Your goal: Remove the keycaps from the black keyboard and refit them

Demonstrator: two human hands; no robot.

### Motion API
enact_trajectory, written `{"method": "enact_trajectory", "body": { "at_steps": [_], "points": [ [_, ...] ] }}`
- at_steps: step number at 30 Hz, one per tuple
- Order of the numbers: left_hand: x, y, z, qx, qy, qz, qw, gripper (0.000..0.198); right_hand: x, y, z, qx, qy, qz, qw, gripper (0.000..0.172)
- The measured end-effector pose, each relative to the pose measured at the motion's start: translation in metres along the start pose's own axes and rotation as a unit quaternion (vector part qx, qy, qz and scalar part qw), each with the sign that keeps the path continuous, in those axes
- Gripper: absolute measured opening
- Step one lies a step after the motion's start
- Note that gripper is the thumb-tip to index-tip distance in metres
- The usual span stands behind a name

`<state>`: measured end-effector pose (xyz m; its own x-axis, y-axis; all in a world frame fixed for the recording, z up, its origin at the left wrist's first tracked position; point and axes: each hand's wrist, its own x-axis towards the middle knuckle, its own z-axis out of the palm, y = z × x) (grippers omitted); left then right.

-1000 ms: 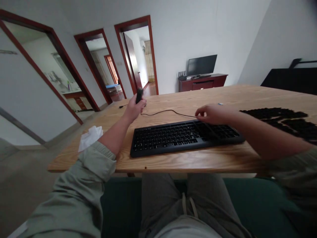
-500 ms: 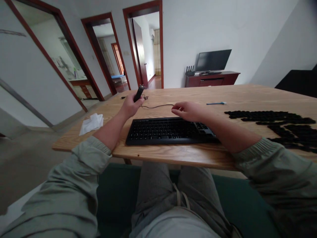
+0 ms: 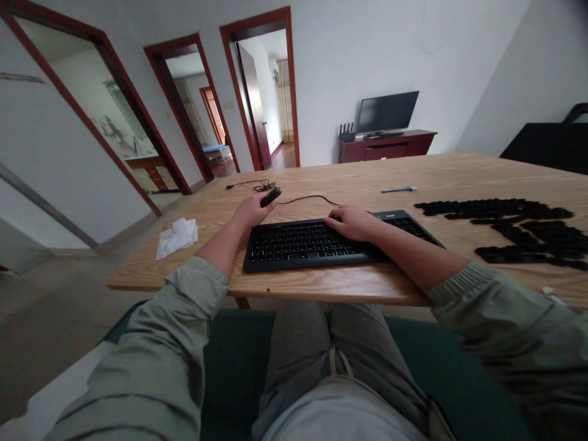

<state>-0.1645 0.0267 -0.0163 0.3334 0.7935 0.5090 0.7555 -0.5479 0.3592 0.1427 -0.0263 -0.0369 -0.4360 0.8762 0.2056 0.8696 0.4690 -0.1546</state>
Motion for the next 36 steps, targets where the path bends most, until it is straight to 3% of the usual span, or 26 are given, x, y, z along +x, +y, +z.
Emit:
{"method": "enact_trajectory", "body": {
  "at_steps": [8,18,21,24,27,32,36],
  "points": [
    [0.001,-0.001,0.011,0.053,-0.123,-0.006,0.991,0.045,-0.003,0.009,-0.005,0.007,-0.02,-0.017,1.0,0.049],
    [0.003,0.018,0.024,0.094,-0.103,-0.005,0.99,0.043,-0.006,0.03,-0.013,0.039,-0.033,-0.034,0.998,0.046],
    [0.002,0.018,0.021,0.078,-0.056,-0.015,0.995,0.047,-0.007,0.026,-0.018,0.038,-0.001,-0.038,0.999,0.046],
    [0.0,0.027,0.015,0.021,0.023,-0.029,0.999,0.051,-0.007,0.01,-0.027,0.073,0.089,-0.042,0.992,0.045],
    [-0.004,0.045,0.01,-0.047,0.086,-0.03,0.995,0.054,-0.001,-0.023,-0.034,0.164,0.147,-0.063,0.973,0.045],
    [-0.01,0.069,0.009,-0.062,0.05,0.066,0.995,0.038,0.025,-0.074,-0.027,0.312,0.174,-0.11,0.928,0.045],
    [-0.011,0.067,0.007,-0.097,0.035,0.081,0.991,0.034,0.038,-0.08,-0.018,0.291,0.204,-0.085,0.931,0.037]
  ]
}}
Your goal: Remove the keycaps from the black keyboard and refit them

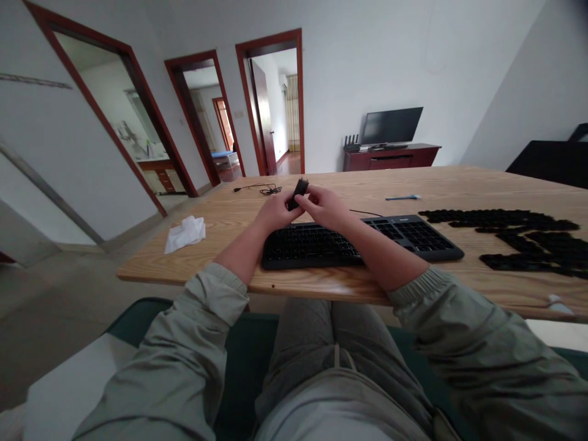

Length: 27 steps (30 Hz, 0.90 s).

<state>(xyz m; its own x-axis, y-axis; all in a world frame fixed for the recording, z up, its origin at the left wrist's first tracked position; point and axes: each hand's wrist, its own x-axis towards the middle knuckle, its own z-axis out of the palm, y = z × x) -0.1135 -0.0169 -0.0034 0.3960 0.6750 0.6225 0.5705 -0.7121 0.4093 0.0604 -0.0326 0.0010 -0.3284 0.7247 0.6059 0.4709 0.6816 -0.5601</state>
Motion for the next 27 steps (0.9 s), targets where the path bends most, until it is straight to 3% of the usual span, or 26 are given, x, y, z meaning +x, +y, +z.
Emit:
{"method": "enact_trajectory", "body": {
  "at_steps": [5,8,15,18,22,27],
  "points": [
    [-0.005,-0.008,-0.014,-0.154,-0.134,-0.124,0.971,0.044,-0.004,0.012,-0.009,0.027,0.036,-0.004,0.999,0.028],
    [-0.008,-0.012,-0.019,-0.143,-0.197,-0.131,0.961,0.038,-0.006,0.016,-0.012,0.076,0.036,0.017,0.996,0.025],
    [-0.007,-0.024,-0.017,-0.08,-0.214,-0.08,0.97,0.022,-0.009,0.025,0.0,0.124,0.03,0.047,0.991,0.026],
    [-0.007,-0.023,-0.019,-0.066,-0.223,-0.085,0.969,0.022,-0.014,0.027,0.006,0.088,0.025,0.022,0.996,0.034],
    [-0.007,-0.021,-0.022,-0.064,-0.259,-0.099,0.959,0.023,-0.016,0.028,0.01,0.088,0.008,0.033,0.996,0.03],
    [-0.008,-0.02,-0.023,-0.043,-0.232,-0.095,0.967,0.026,-0.016,0.024,0.007,0.124,0.035,0.032,0.991,0.025]
  ]
}}
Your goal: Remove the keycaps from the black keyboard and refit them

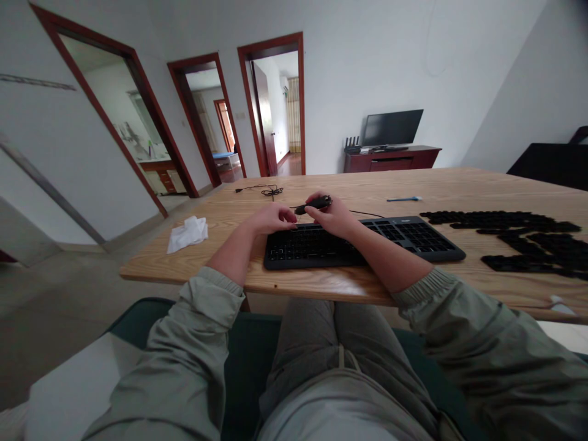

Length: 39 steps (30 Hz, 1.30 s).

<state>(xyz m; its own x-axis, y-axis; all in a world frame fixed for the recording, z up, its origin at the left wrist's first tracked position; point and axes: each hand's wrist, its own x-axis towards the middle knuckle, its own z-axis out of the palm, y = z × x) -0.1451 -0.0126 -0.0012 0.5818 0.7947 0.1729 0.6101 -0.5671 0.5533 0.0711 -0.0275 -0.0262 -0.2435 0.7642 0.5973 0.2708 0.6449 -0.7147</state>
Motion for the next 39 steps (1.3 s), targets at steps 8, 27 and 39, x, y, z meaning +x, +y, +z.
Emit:
{"method": "enact_trajectory", "body": {
  "at_steps": [8,27,39],
  "points": [
    [0.001,-0.003,0.0,0.031,0.016,0.023,0.999,0.024,-0.001,-0.002,-0.002,-0.019,-0.003,0.015,1.0,0.027],
    [0.003,0.003,0.006,0.05,-0.006,0.0,0.999,0.02,0.003,-0.012,-0.007,0.139,-0.051,0.154,0.977,0.019],
    [0.003,0.011,0.007,0.202,0.166,0.059,0.963,0.045,0.006,-0.018,-0.016,0.185,-0.063,0.171,0.966,0.019]
  ]
}}
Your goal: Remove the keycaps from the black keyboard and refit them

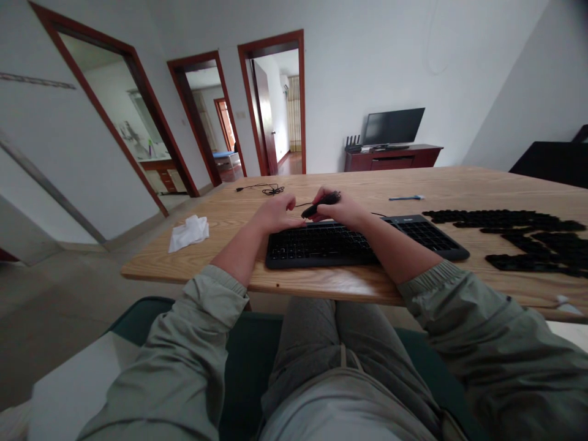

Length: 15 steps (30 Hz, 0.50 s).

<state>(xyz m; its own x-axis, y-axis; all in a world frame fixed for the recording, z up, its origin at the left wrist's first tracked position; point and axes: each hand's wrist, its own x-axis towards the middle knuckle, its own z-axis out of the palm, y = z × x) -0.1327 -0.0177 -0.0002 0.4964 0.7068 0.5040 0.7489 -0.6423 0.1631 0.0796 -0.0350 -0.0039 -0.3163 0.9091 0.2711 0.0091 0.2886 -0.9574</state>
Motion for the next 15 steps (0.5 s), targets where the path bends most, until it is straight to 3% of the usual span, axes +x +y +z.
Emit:
{"method": "enact_trajectory", "body": {
  "at_steps": [4,10,15],
  "points": [
    [0.002,0.006,0.001,0.053,0.039,0.049,0.997,0.042,0.002,-0.001,-0.001,-0.011,-0.008,-0.006,1.0,0.019],
    [0.007,0.015,0.009,0.053,-0.078,0.048,0.994,0.034,0.006,0.001,-0.003,-0.056,-0.025,-0.058,0.996,0.017],
    [0.011,0.022,0.013,0.063,-0.087,0.044,0.993,0.049,0.013,0.005,-0.007,-0.132,-0.037,-0.115,0.984,0.018]
  ]
}}
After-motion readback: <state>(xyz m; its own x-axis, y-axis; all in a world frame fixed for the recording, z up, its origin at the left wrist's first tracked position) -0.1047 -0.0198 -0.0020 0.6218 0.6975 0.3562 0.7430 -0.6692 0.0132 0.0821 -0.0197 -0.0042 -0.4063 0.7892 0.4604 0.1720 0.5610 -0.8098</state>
